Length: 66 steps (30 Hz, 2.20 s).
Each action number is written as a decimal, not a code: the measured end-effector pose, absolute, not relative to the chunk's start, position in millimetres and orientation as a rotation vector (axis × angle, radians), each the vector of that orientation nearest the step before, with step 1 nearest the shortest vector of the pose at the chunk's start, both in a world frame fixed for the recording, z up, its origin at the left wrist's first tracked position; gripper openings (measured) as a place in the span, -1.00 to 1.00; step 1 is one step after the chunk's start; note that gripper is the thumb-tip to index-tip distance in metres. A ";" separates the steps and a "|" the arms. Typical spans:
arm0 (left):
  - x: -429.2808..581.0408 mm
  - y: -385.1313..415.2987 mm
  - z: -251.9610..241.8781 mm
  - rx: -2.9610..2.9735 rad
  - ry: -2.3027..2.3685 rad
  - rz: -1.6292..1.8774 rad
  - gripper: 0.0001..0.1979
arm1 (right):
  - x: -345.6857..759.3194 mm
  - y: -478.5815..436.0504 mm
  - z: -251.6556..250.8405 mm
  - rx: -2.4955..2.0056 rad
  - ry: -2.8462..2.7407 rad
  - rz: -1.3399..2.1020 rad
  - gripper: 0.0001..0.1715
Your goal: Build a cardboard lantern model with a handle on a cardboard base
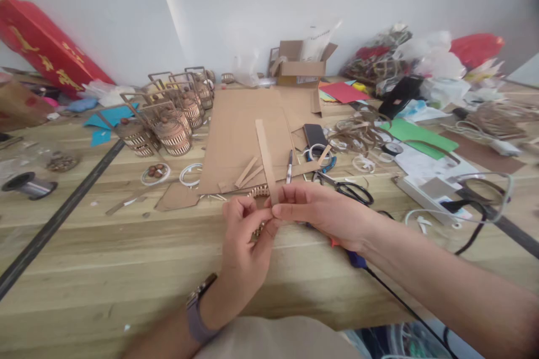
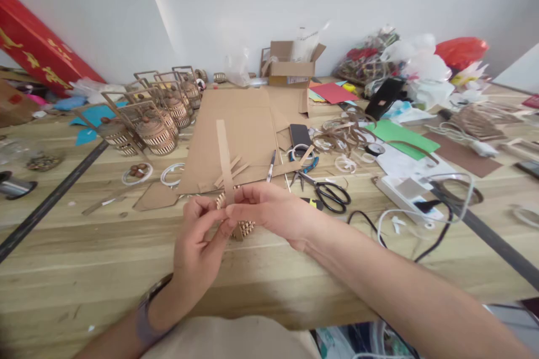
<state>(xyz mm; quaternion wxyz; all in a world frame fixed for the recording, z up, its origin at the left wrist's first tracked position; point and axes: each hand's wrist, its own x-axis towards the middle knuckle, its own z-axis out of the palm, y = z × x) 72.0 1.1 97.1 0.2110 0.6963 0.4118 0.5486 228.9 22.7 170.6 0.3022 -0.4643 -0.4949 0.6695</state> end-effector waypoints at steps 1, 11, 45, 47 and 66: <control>70.8 0.9 99.9 1.912 1.148 1.467 -0.83 | 228.8 23.7 172.7 -1.238 -1.291 1.794 -0.86; 62.1 2.6 125.0 1.334 1.094 0.846 -0.50 | 237.6 45.3 160.6 -1.128 -1.414 1.800 -0.69; -10.2 36.0 169.1 1.479 1.337 0.370 -0.60 | 254.9 31.3 188.8 -1.081 -2.420 0.143 -0.75; -11.4 35.0 167.8 1.474 1.327 0.379 -0.60 | 256.9 41.3 180.8 -1.084 -2.472 0.228 -0.72; 40.3 93.4 193.5 1.813 1.143 0.126 -0.60 | 256.2 47.7 175.2 -1.163 -2.216 0.689 -0.80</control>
